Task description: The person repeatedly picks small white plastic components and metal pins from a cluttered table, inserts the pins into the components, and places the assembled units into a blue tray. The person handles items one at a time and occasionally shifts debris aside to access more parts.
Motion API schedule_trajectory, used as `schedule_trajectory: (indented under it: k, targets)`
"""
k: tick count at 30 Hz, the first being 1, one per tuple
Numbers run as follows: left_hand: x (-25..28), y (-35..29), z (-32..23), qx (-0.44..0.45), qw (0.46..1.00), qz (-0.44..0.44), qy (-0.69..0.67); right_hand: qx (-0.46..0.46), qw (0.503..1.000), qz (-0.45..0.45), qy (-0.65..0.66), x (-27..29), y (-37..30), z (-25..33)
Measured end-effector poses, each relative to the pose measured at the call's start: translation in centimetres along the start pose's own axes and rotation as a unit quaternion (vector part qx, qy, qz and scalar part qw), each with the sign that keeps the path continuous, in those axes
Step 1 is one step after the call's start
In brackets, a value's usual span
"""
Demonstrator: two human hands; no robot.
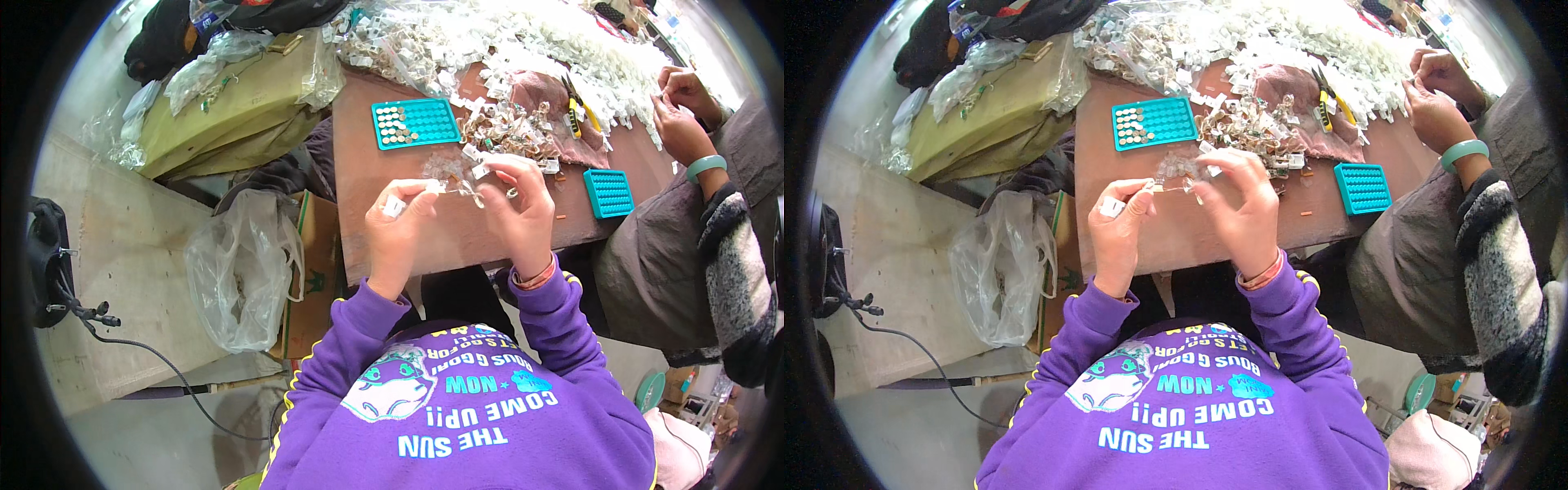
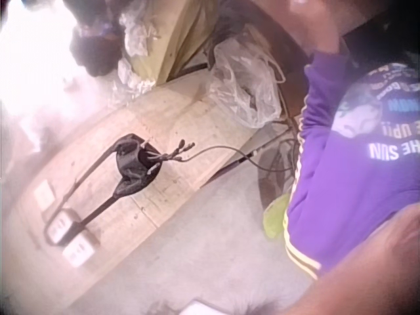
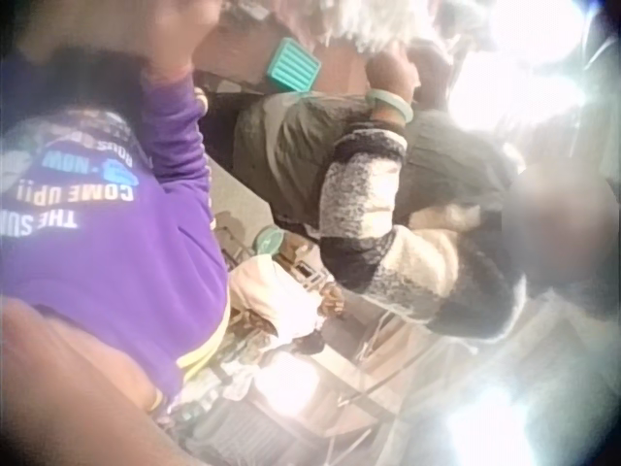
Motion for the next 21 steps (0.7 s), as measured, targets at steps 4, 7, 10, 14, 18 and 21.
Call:
schedule_trajectory:
  k: [4,7,10,14,18,21]
  targets:
    - [-1.2,-0.4,0.1,0.021,1.0,0.01,0.001,0.14,0.951,0.078,-0.266,-1.1,-0.5,0.9]
    - [-1.6,-0.8,0.2,0.046,0.999,0.005,0.002,0.139,0.958,0.058,-0.244,-1.5,-0.8,0.4]
    - [-1.4,-1.0,0.3,0.077,0.996,0.015,-0.041,0.117,0.965,0.079,-0.223,-1.5,-1.1,0.2]
    - [-1.0,-1.0,0.4,0.096,0.991,0.035,-0.09,0.113,0.967,0.114,-0.196,-1.1,-1.0,0.8]
    - [-0.9,-1.3,0.8,0.077,0.989,0.037,-0.119,0.12,0.963,0.139,-0.196,-1.1,-0.6,1.3]
    - [-0.6,-1.5,1.1,0.086,0.984,0.055,-0.147,0.112,0.963,0.155,-0.192,-1.2,-0.5,1.1]
Point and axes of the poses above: each hand's wrist, its own y-axis towards the middle knuckle, its own x-axis out of the back of the hand, z = x × y, the point moved 2 cm from there along y, towards the middle knuckle, and after that the axes turned 12 degrees about z, right-handed, at the moved point
